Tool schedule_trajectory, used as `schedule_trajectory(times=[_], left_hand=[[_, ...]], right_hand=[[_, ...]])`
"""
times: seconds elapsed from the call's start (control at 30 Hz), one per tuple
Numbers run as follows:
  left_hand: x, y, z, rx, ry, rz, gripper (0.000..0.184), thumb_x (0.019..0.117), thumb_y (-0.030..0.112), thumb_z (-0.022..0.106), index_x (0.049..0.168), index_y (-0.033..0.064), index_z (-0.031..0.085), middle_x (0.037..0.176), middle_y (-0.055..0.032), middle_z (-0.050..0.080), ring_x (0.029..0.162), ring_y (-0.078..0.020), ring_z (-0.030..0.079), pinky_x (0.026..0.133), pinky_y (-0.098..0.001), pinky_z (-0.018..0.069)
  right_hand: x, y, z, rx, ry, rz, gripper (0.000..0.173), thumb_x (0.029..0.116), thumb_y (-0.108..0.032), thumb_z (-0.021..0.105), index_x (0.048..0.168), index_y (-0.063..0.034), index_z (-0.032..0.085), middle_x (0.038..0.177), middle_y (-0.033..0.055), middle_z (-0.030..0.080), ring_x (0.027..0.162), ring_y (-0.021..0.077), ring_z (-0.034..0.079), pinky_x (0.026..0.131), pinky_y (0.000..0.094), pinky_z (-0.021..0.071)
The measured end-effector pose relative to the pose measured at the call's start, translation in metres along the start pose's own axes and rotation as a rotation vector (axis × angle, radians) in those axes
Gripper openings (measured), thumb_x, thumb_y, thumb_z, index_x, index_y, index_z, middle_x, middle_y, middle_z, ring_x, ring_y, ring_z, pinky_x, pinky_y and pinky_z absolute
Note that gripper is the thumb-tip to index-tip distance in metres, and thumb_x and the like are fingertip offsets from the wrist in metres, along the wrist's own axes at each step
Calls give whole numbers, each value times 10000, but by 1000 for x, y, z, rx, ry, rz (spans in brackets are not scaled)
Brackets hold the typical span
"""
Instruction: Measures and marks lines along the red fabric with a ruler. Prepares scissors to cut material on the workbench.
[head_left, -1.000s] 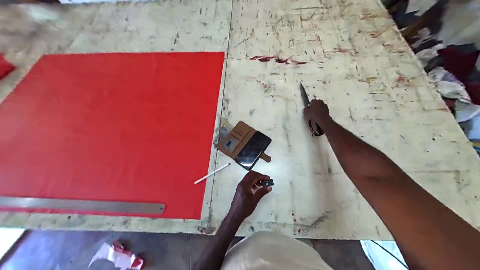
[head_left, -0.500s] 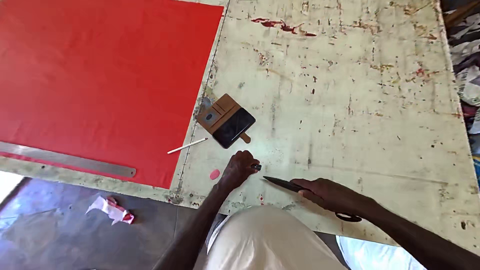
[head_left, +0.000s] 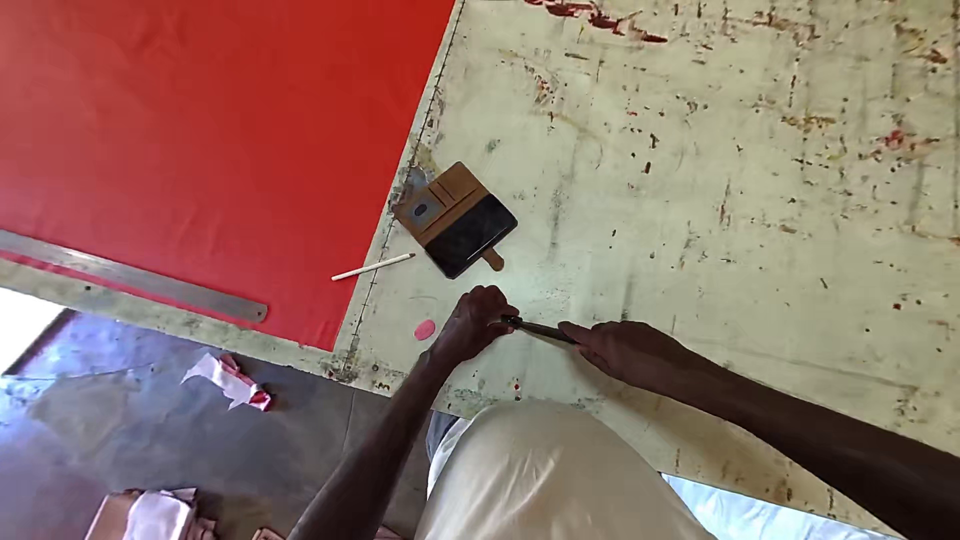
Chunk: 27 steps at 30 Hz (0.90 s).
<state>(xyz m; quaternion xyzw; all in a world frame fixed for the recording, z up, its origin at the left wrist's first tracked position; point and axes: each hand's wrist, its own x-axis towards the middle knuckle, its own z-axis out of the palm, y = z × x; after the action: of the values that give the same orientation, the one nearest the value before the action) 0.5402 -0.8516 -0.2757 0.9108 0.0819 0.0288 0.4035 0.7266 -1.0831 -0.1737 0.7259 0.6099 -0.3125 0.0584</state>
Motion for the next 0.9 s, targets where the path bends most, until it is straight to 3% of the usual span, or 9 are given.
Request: schedule_trajectory(times=[0.1, 0.3, 0.47, 0.57, 0.63, 0.77, 0.9], left_hand=[[-1, 1, 0, 0, 5, 6, 227, 920, 228, 755, 1136, 160, 769, 1081, -73, 672, 1054, -270, 616, 921, -513, 503], [3, 5, -2, 3, -18, -4, 221, 908, 204, 766, 1120, 144, 777, 1070, -86, 677, 1052, -277, 625, 921, -517, 512], [10, 9, -6, -2, -69, 3, 205, 897, 154, 770, 1094, 97, 775, 1055, -107, 683, 1051, -277, 641, 939, -497, 527], [14, 7, -10, -38, -97, 5, 198, 885, 140, 780, 1064, 59, 765, 1050, -125, 677, 1045, -280, 645, 952, -490, 529], [13, 4, -7, -46, -78, 36, 196, 874, 141, 792, 1039, 41, 761, 1035, -138, 677, 1031, -288, 649, 947, -490, 534], [8, 7, -5, -36, -49, 15, 204, 862, 126, 800, 1042, 38, 760, 1035, -142, 675, 1030, -294, 647, 957, -490, 530], [6, 11, -2, -51, -12, -24, 207, 870, 131, 794, 1053, 43, 755, 1037, -134, 668, 1042, -285, 640, 971, -478, 525]], right_hand=[[1, -4, -8, -121, 33, -36, 400, 1068, -279, 495, 1467, -256, 496, 797, 81, 638, 672, 279, 661, 579, 454, 543], [8, -28, -52, -303, -123, -51, 366, 1039, -95, 487, 1403, -127, 497, 800, 99, 622, 724, 300, 674, 623, 450, 551], [22, -56, -85, -431, -154, -173, 209, 1006, -52, 511, 1203, -29, 575, 771, 99, 617, 717, 301, 667, 607, 454, 546], [37, -71, -106, -531, -193, -309, 95, 1000, -57, 520, 1006, -42, 613, 763, 94, 608, 725, 297, 655, 616, 472, 520], [43, -73, -114, -591, -196, -395, 125, 987, -47, 539, 907, -60, 635, 744, 94, 602, 708, 304, 647, 590, 490, 506], [21, -67, -119, -667, -249, -301, 148, 1013, -91, 510, 1008, -86, 658, 753, 97, 614, 719, 317, 659, 589, 505, 514], [1, -35, -94, -496, -182, -140, 252, 1054, -273, 506, 1262, -196, 626, 814, 87, 665, 761, 306, 686, 645, 506, 549]])
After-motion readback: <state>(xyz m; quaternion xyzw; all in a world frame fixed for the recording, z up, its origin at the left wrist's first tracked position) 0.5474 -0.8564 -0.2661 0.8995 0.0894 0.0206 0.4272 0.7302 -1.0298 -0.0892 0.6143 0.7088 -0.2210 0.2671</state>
